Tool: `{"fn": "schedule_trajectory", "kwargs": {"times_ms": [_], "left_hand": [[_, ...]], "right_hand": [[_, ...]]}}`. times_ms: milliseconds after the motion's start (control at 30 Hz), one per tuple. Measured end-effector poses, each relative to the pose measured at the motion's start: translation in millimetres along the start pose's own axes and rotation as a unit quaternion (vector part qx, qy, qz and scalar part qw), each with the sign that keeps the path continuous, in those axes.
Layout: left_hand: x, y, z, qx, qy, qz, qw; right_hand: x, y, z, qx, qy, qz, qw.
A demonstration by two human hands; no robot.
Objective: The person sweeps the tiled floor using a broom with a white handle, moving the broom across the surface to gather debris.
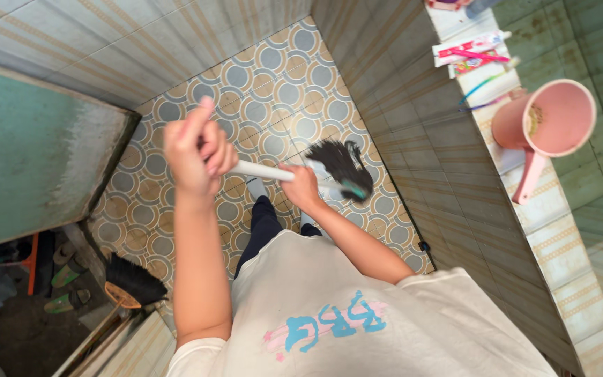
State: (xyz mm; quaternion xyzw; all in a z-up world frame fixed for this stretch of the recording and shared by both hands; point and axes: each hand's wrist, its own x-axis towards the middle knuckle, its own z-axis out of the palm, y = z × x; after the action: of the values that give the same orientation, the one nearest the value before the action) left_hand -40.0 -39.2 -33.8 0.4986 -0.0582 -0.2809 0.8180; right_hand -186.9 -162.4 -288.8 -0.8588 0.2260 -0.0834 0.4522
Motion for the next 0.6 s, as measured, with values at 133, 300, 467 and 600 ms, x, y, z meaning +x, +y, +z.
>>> {"fn": "schedule_trajectory", "kwargs": {"times_ms": [133,300,467,600], "left_hand": [[25,-58,-5,0.002,-0.035,-0.079,0.996],[32,-74,-1,-0.015,-0.103,-0.108,0.989],[37,-21,8,0.045,-0.107,-0.047,0.992],[23,6,9,0.137,-0.113,0.059,0.982]], "right_hand": [[-28,54,7,-0.055,0.055,0.100,0.992],[-28,66,16,-0.028,0.142,0.162,0.976],[25,14,18,-0.010,0.234,0.045,0.971],[86,-24,22,0.047,0.262,-0.044,0.963]]}}
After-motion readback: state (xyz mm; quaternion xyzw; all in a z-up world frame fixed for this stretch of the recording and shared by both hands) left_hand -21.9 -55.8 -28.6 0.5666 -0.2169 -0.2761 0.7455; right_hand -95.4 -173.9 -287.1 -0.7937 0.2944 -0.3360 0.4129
